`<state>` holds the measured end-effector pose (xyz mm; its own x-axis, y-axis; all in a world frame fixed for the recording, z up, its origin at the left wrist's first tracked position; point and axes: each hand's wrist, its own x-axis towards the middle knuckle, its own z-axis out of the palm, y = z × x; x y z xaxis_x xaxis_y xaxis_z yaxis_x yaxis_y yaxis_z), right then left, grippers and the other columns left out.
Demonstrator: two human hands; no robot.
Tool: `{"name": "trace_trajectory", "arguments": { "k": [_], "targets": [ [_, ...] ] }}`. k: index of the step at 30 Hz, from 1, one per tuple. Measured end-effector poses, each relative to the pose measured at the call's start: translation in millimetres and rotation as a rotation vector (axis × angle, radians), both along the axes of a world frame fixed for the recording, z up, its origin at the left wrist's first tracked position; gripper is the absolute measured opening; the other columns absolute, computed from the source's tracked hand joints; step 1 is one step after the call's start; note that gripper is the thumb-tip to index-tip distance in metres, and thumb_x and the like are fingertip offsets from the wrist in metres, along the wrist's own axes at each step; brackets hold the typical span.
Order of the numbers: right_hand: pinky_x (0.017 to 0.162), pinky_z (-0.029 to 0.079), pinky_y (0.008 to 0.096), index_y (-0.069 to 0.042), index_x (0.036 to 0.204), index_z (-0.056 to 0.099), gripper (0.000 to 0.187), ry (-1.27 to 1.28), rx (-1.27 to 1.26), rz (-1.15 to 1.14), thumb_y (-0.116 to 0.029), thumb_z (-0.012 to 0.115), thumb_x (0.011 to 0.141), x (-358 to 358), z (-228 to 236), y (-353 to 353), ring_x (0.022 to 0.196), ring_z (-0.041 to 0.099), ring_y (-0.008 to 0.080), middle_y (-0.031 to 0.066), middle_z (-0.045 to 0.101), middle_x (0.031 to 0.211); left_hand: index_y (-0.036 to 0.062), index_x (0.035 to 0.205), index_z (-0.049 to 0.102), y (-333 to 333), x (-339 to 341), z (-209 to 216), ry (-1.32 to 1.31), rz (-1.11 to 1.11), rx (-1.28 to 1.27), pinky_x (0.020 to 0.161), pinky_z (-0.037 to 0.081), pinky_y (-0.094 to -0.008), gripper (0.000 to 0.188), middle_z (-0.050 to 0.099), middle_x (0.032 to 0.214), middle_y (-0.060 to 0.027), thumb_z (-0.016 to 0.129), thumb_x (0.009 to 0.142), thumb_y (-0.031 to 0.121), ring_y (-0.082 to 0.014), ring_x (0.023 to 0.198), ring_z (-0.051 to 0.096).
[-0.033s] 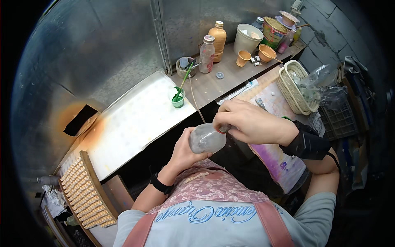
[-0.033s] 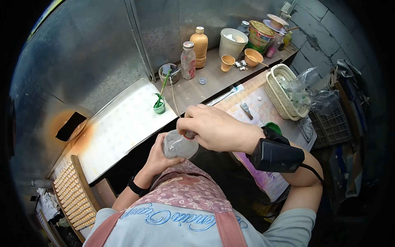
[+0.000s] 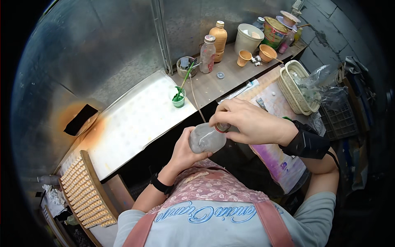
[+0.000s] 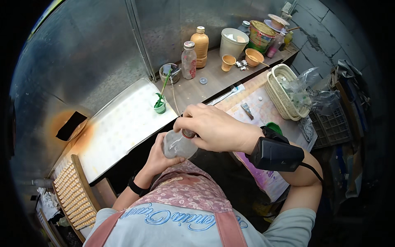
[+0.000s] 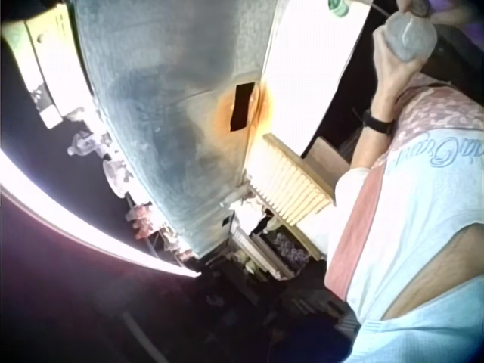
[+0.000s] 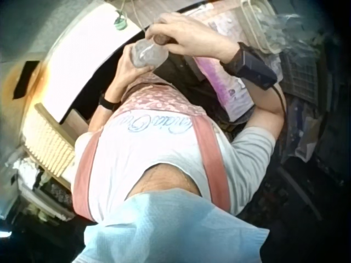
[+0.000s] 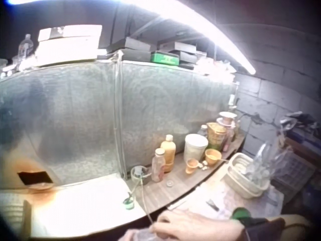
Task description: Mixing green paint in a small container and handling liquid bottles.
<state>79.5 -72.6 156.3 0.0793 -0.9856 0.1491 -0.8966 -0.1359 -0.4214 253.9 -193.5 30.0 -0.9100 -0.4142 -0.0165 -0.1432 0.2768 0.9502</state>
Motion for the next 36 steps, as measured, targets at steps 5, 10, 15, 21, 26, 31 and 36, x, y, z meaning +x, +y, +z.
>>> {"name": "trace_trajectory", "arguments": {
  "k": [5,10,15,21,26,31,36],
  "targets": [
    [0.078,0.041,0.0403,-0.003,0.090,0.056,0.029,0.103,0.418,-0.305,-0.026,0.067,0.076,17.6,19.1,-19.2,0.090,0.055,0.0305,0.0119,0.060,0.090,0.0040,0.113,0.044,-3.2,3.3,-1.5,0.005,0.066,-0.023,0.083,0.045,-0.0338,0.072,0.057,0.102,-0.0120,0.084,0.055,0.019,-0.0233,0.096,0.057],
    [0.075,0.042,0.0385,-0.006,0.089,0.057,0.023,0.042,0.093,0.022,-0.015,0.068,0.071,3.6,9.6,-18.0,0.085,0.055,0.0295,0.0110,0.056,0.085,0.0034,0.113,0.044,-8.3,8.3,0.4,-0.008,0.085,-0.052,0.084,0.045,-0.0334,0.072,0.057,0.102,-0.0117,0.084,0.055,0.020,-0.0230,0.096,0.056],
    [0.074,0.043,0.0397,-0.004,0.086,0.057,0.023,-0.056,0.028,0.141,-0.015,0.069,0.070,-3.8,2.2,-20.4,0.092,0.055,0.0316,0.0147,0.056,0.095,0.0029,0.112,0.045,-10.3,10.0,2.0,0.012,0.101,-0.018,0.084,0.045,-0.0334,0.072,0.057,0.103,-0.0118,0.085,0.055,0.021,-0.0226,0.096,0.057],
    [0.073,0.043,0.0388,0.000,0.095,0.056,0.034,0.105,0.398,-0.296,-0.020,0.071,0.072,16.0,13.9,-24.0,0.089,0.057,0.0312,0.0125,0.059,0.086,0.0028,0.112,0.045,-8.8,10.0,0.4,-0.008,0.126,-0.058,0.084,0.045,-0.0333,0.072,0.057,0.103,-0.0119,0.085,0.055,0.021,-0.0226,0.096,0.057],
    [0.075,0.043,0.0387,-0.004,0.098,0.058,0.031,0.046,0.187,-0.106,-0.015,0.070,0.071,6.5,8.5,-17.7,0.084,0.057,0.0300,0.0099,0.059,0.082,0.0026,0.113,0.044,-7.8,10.0,-2.2,0.005,0.124,-0.042,0.084,0.045,-0.0334,0.073,0.057,0.103,-0.0122,0.085,0.055,0.022,-0.0229,0.096,0.057],
    [0.075,0.042,0.0375,-0.007,0.088,0.060,0.017,-0.125,-0.089,0.054,-0.005,0.064,0.072,-2.5,-4.5,-12.2,0.083,0.056,0.0306,0.0091,0.058,0.082,0.0024,0.114,0.044,-13.1,9.5,1.1,-0.015,0.106,-0.049,0.084,0.045,-0.0332,0.074,0.057,0.104,-0.0124,0.084,0.055,0.022,-0.0228,0.097,0.056],
    [0.076,0.041,0.0368,-0.008,0.086,0.060,0.019,-0.267,-0.106,0.119,0.003,0.059,0.071,-4.4,-9.7,-9.7,0.085,0.054,0.0290,0.0076,0.055,0.084,0.0022,0.116,0.043,-19.0,10.8,2.7,-0.009,0.055,0.008,0.086,0.044,-0.0325,0.076,0.056,0.106,-0.0128,0.084,0.055,0.019,-0.0211,0.099,0.056]
  ]
}}
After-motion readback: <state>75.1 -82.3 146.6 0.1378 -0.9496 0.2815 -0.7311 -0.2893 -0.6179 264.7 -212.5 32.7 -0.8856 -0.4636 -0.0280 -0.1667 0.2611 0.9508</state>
